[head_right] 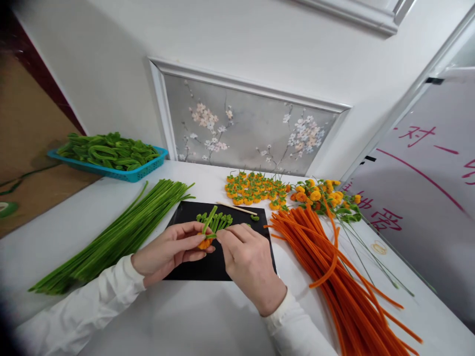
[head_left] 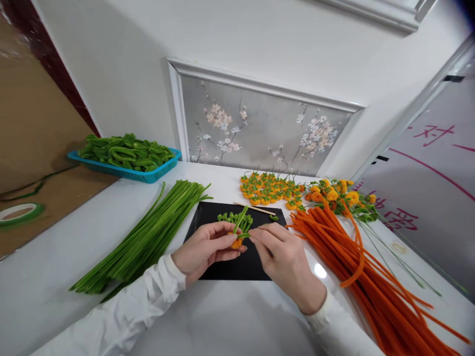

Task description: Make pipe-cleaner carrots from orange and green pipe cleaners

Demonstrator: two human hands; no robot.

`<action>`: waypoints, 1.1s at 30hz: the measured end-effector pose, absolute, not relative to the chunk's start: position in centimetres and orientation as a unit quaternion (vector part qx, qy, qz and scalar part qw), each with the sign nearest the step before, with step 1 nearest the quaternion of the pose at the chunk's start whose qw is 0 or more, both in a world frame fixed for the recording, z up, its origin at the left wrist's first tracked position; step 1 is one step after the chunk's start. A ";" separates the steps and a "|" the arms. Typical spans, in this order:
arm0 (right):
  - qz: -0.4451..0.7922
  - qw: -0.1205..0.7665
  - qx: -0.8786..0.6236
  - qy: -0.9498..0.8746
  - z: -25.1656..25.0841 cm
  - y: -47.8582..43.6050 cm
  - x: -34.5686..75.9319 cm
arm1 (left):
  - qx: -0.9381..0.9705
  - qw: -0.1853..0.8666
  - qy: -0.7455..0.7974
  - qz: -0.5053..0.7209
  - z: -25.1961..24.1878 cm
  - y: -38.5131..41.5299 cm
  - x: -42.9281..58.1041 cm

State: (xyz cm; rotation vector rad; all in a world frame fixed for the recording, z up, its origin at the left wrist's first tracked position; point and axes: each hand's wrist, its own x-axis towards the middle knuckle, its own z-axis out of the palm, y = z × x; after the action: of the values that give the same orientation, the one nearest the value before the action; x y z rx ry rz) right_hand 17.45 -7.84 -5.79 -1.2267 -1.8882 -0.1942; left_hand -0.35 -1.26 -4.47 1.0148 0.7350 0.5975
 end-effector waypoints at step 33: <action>-0.100 0.411 -0.519 -0.743 -5.8 -7.4 17.2 | 0.638 0.628 0.299 0.331 -5.2 -2.1 0.6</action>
State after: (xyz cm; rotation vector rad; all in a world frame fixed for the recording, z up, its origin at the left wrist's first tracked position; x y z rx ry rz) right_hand 17.24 -7.42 -5.78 -1.3053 -1.8693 -0.2511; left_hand 0.56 -2.11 -5.24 1.4622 0.6853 0.7578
